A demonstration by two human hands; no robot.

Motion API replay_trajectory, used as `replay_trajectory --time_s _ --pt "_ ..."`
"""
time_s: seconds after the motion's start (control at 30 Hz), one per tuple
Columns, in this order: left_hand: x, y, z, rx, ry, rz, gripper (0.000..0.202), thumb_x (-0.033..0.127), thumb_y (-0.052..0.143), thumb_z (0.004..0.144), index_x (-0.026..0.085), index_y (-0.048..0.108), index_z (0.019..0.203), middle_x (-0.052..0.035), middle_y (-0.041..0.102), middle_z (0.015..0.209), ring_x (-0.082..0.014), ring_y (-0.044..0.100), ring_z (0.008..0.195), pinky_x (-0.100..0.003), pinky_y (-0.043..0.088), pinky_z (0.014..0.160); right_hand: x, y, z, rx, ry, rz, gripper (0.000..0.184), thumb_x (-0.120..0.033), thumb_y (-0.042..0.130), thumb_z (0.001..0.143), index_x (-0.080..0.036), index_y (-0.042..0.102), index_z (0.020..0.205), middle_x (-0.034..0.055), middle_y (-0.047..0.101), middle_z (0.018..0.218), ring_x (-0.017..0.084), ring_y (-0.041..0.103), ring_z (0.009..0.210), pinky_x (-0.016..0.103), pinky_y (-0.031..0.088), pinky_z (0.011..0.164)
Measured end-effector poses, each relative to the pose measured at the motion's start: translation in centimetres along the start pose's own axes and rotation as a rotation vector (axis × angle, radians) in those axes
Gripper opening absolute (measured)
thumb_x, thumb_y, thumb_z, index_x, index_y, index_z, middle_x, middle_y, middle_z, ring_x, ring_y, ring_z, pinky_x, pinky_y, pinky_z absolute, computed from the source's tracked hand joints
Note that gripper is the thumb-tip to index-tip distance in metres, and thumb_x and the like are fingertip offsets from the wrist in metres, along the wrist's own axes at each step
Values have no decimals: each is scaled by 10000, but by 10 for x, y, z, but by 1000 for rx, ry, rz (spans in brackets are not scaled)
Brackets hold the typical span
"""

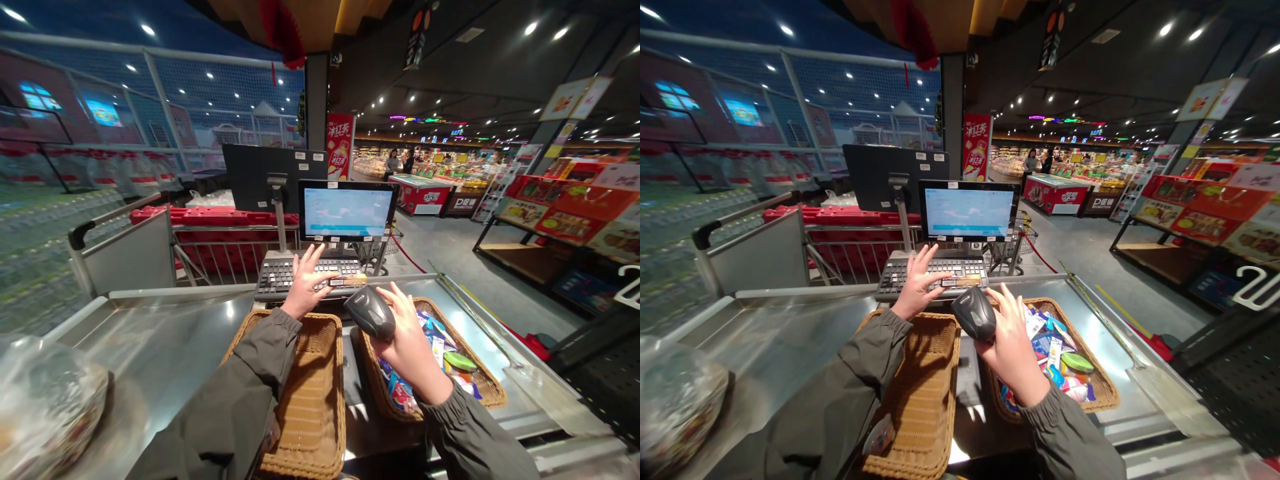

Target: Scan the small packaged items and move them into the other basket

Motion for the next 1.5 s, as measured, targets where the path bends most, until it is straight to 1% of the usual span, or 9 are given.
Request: replay_trajectory --time_s 0.27,0.43,0.6,0.73,0.9,1.07,1.2,1.37,1.5 --pt "-7 -9 -31 -59 -55 12 242 283 663 848 309 737 1076 -51 249 1614 -303 159 1499 -629 52 1171 -4 6 -2 -5 -4 -4 490 -167 559 752 -188 545 1241 168 481 1412 418 260 1442 733 242 1097" --pt "-15 -14 -64 -142 -101 30 239 290 668 849 313 736 1077 -60 250 1613 -305 149 1501 -623 47 1173 -11 14 -2 -4 -21 33 465 -159 560 735 -163 560 1200 181 493 1390 413 277 1432 690 278 1103" --pt "-26 -12 -100 -263 -135 56 226 347 658 870 321 733 1082 -83 242 1614 -318 143 1501 -659 71 1153 -19 25 0 -25 -14 53 461 -193 575 742 -161 565 1201 180 501 1386 417 282 1430 687 285 1097" --pt "-36 -7 -122 -332 -153 94 229 354 682 854 311 737 1071 -97 257 1608 -339 178 1490 -677 80 1144 -26 33 2 -41 -21 69 471 -186 581 737 -177 565 1208 172 495 1398 408 272 1439 673 300 1094" --pt "-44 5 -146 -466 -171 113 198 383 694 841 298 751 1011 -103 385 1550 -328 286 1453 -671 92 1146 -34 40 3 -57 -25 90 501 -183 590 738 -197 550 1237 162 493 1403 400 259 1448 668 285 1109" --pt "-48 20 -170 -610 -188 98 211 421 700 828 288 758 982 -97 255 1609 -342 184 1488 -686 50 1137 -45 44 6 -65 -13 89 538 -166 585 734 -193 525 1269 154 493 1404 394 265 1447 657 265 1131" --pt "-50 31 -183 -731 -170 98 231 407 726 807 284 754 1000 -88 173 1632 -345 124 1501 -681 29 1137 -52 46 8 -69 1 94 553 -160 574 729 -211 519 1277 149 496 1400 403 268 1444 684 269 1110" --pt "-53 41 -194 -807 -149 118 215 416 725 801 278 756 963 -76 153 1637 -326 122 1504 -666 22 1147 -55 53 7 -101 27 97 563 -162 577 725 -197 516 1284 157 486 1409 400 266 1445 687 269 1108" --pt "-57 45 -202 -873 -144 141 217 417 739 780 257 767 923 -86 184 1629 -334 132 1502 -664 19 1152 -60 59 5 -136 35 103 525 -145 571 721 -172 549 1245 163 489 1409 396 271 1444 675 261 1123"
Point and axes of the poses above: each hand's wrist, its own z-axis towards the middle knuckle, its own y-axis out of the palm, x = y × z, the point moved 1 cm from there along z, towards the middle knuckle
